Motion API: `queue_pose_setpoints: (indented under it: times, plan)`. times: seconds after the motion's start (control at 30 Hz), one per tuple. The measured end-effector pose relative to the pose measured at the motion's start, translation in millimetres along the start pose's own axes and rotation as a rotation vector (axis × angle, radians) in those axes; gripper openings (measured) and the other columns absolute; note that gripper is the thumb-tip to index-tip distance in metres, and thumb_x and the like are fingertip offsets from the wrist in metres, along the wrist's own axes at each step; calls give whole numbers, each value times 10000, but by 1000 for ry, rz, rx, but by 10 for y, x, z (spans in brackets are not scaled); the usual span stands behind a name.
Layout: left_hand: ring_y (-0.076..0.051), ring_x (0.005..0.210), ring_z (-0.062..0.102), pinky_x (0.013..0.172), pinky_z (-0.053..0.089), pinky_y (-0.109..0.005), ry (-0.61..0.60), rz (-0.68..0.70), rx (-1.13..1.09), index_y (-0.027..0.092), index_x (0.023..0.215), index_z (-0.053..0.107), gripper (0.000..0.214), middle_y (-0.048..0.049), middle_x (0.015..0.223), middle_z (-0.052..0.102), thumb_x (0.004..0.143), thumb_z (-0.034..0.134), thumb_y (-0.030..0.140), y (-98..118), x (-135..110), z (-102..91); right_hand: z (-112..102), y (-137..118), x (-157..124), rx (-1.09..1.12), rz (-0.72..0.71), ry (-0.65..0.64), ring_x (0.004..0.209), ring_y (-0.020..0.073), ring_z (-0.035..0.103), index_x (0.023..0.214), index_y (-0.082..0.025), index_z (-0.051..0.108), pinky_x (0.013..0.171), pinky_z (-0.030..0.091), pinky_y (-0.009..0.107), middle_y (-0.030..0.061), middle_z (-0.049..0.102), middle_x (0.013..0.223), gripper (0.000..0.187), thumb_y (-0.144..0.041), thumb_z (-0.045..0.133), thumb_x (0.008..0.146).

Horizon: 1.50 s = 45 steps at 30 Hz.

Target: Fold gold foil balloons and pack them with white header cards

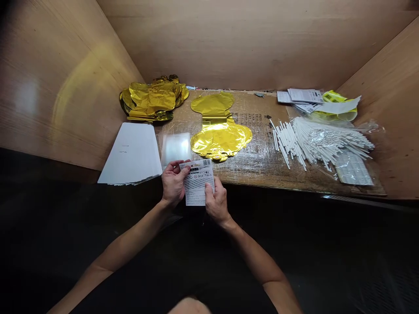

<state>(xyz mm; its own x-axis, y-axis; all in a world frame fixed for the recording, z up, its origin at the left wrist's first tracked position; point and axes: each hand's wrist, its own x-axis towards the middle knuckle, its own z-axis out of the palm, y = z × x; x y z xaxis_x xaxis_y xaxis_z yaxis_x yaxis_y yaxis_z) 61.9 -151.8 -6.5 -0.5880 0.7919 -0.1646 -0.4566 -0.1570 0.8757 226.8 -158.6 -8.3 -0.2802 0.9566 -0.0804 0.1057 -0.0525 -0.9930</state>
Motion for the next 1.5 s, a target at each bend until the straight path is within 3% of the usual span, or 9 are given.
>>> queue_pose_setpoints:
  times: [0.17, 0.43, 0.67, 0.77, 0.9, 1.07, 1.27, 1.4, 1.5]
  plan:
    - [-237, 763, 803, 795, 660, -408, 9, -92, -3, 206, 958, 631, 474, -16, 785, 796, 739, 958, 470, -22, -42, 4, 84, 114, -34, 47, -36, 61, 1013, 279, 722, 1219, -233, 629, 929, 587, 417, 108, 761, 1150, 289, -456, 561, 1048]
    - [-249, 796, 797, 786, 661, -402, -82, -179, 18, 180, 927, 694, 452, -47, 812, 795, 732, 955, 494, 180, 9, -41, 1, 153, 24, 53, -22, -20, 1041, 271, 732, 1277, -237, 605, 912, 595, 389, 106, 760, 1221, 312, -456, 566, 1058]
    - [-203, 730, 774, 747, 656, -351, -45, -137, 16, 175, 852, 674, 423, -28, 788, 783, 771, 936, 498, 20, -164, -73, 103, 301, -71, 179, -39, 100, 999, 265, 750, 1336, -229, 576, 885, 614, 406, 107, 771, 1153, 381, -491, 579, 1059]
    - [-209, 752, 780, 739, 653, -337, -107, -224, 26, 172, 876, 688, 402, -44, 847, 807, 751, 955, 444, 23, -189, -123, 97, 309, -72, 227, -12, 89, 952, 262, 756, 1356, -242, 548, 808, 623, 386, 98, 776, 1099, 417, -526, 593, 1054]
    - [-222, 799, 788, 740, 661, -349, -223, -372, 52, 165, 1138, 755, 532, -85, 985, 834, 711, 981, 387, 181, 17, -102, -16, 211, 3, 248, 81, -90, 714, 206, 720, 1302, -262, 563, 622, 580, 311, 41, 771, 921, 442, -567, 678, 1004]
    - [-228, 797, 780, 745, 665, -359, -188, -381, 37, 140, 1073, 788, 502, -99, 966, 831, 675, 1000, 360, 260, 152, 31, -151, 167, -72, 391, 240, -143, 371, 81, 477, 1091, -218, 584, 373, 383, 199, -58, 653, 623, 457, -597, 775, 921]
    - [-310, 1008, 783, 907, 655, -442, -443, -448, 96, 130, 1142, 764, 509, -154, 1164, 809, 783, 928, 451, -161, -226, 198, -257, 158, -168, 476, 261, 85, 351, 93, 530, 1047, -227, 545, 311, 318, 154, -66, 665, 591, 475, -573, 820, 873]
    - [-337, 1084, 777, 945, 646, -496, -729, -158, 445, 147, 1274, 707, 526, -170, 1185, 799, 926, 775, 535, -342, -233, 312, -532, 190, -74, 479, 238, 315, 341, 79, 500, 929, -206, 580, 293, 286, 152, -53, 641, 565, 485, -610, 831, 834]
    - [-359, 1467, 570, 1211, 487, -568, -796, 253, 696, 204, 1474, 604, 612, -186, 1510, 648, 949, 765, 474, -399, -8, 444, -757, 314, -52, 459, 204, 498, 309, 55, 401, 811, -214, 551, 298, 259, 158, -97, 512, 465, 503, -630, 834, 816]
